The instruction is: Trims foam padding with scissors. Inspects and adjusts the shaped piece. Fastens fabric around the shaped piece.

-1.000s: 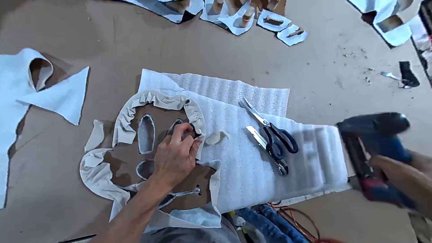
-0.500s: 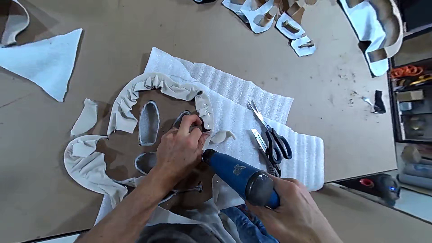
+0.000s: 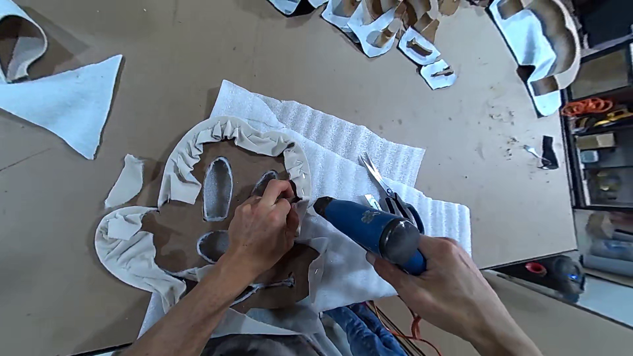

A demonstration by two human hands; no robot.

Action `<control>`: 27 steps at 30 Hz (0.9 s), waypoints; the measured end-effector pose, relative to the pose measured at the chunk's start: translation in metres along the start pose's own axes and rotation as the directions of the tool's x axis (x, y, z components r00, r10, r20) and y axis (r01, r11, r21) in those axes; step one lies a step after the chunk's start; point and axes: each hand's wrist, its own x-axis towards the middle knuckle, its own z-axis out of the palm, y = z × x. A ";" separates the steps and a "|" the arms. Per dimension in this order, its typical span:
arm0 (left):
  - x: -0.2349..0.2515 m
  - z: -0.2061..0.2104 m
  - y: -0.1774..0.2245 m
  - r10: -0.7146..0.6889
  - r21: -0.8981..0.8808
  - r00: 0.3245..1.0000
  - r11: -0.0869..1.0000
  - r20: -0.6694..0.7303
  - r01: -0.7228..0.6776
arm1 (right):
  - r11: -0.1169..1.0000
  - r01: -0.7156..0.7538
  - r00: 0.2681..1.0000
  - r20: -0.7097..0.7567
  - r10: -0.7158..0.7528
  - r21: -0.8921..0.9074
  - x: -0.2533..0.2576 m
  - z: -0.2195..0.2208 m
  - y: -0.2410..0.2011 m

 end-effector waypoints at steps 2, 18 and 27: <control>0.000 -0.001 0.001 -0.018 -0.029 1.000 0.999 0.004 0.018 | 1.000 0.020 1.000 0.019 -0.019 -0.016 0.010 -0.003 -0.001; 0.000 0.001 0.001 -0.028 0.036 0.999 0.999 0.019 0.028 | 0.991 0.125 0.990 0.077 -0.120 -0.057 0.010 0.006 -0.008; 0.005 -0.005 0.007 -0.089 0.031 0.991 0.996 0.100 0.087 | 0.969 -0.187 0.975 -0.148 0.163 -0.164 -0.010 0.000 0.027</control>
